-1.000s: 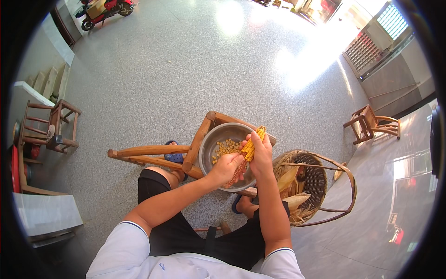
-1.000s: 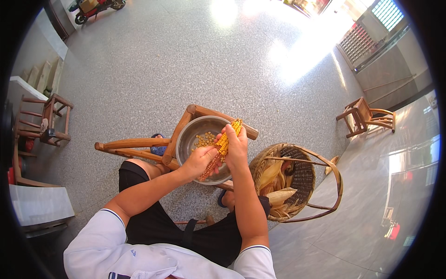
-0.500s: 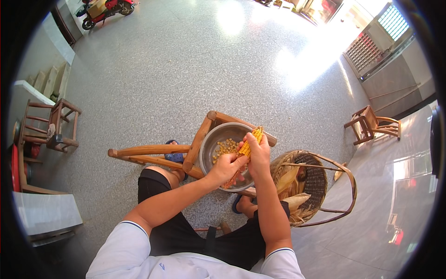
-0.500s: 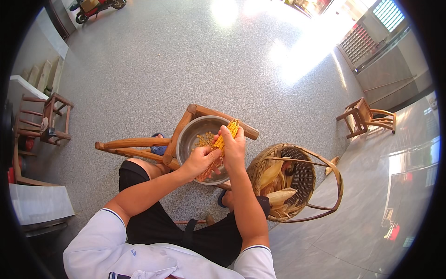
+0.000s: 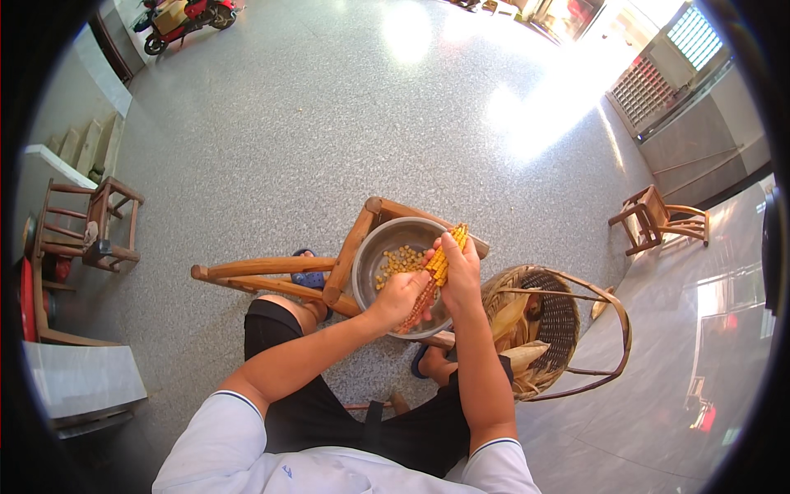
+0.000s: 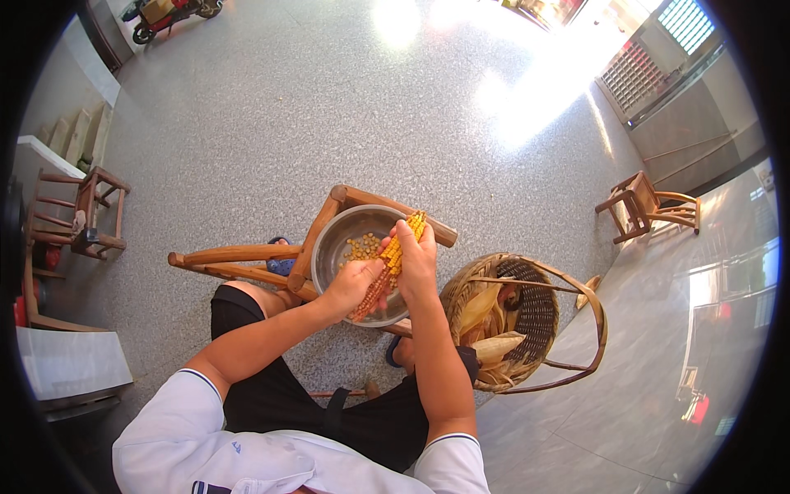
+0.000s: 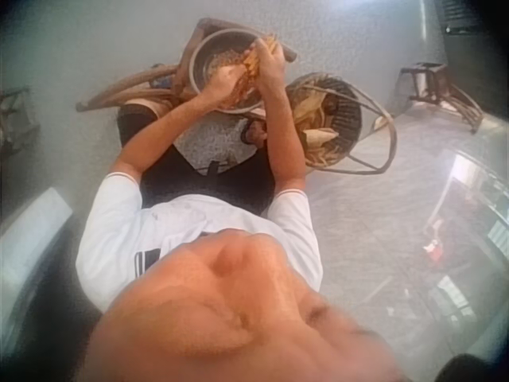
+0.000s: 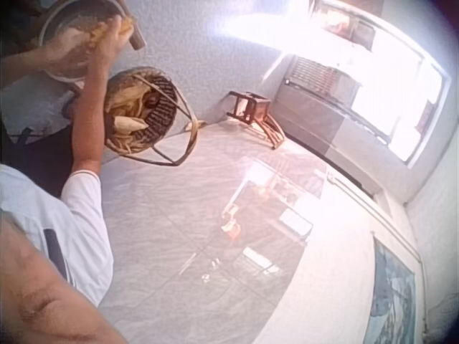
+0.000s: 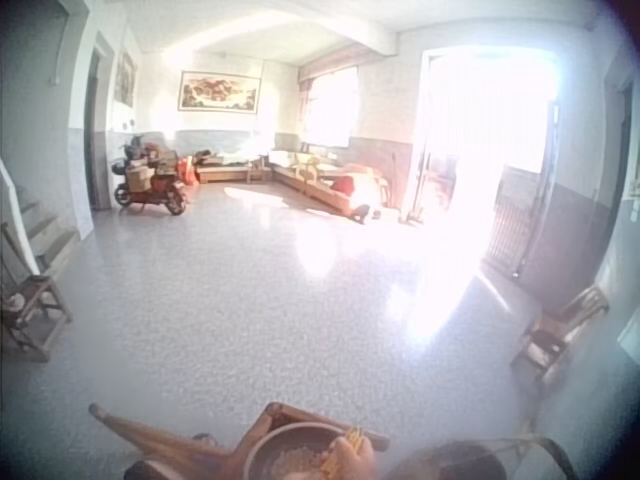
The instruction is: The person shells an ear of corn by hand, stripping the corn kernels off the cob into a metal bowl.
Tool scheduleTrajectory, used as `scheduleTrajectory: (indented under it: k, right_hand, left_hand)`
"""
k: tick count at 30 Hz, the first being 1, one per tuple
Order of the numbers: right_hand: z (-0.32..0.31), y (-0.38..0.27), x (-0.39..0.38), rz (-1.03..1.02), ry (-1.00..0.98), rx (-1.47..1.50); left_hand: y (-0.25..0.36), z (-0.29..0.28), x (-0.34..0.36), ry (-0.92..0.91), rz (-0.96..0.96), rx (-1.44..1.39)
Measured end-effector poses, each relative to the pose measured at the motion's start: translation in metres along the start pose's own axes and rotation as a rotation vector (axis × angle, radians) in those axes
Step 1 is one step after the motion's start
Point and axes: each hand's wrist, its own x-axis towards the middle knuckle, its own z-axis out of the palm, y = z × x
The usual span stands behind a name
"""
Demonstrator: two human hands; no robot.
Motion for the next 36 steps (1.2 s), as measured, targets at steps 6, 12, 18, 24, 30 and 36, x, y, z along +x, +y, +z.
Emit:
scheduleTrajectory:
  k: [6,12,18,24,30,36]
  right_hand:
    - [-0.001,0.001,0.002,0.031,-0.013,0.086]
    - [0.000,0.003,0.001,0.004,0.006,0.061]
    - [0.007,0.004,-0.004,0.010,0.003,0.017]
    - [0.008,0.002,-0.005,0.014,-0.002,0.009]
    - [0.006,0.000,-0.004,0.013,-0.007,-0.002]
    - [-0.001,0.000,-0.001,0.015,-0.034,0.017]
  left_hand:
    - [0.004,0.001,0.002,0.053,-0.066,-0.284]
    - [-0.005,-0.005,0.008,0.135,0.025,-0.131]
    - [0.009,0.005,-0.002,0.089,0.009,0.082]
    - [0.008,0.005,-0.004,0.070,0.046,0.084]
    - [0.005,0.004,-0.004,0.039,0.070,0.119]
    - [-0.002,0.000,0.000,0.020,0.032,-0.009]
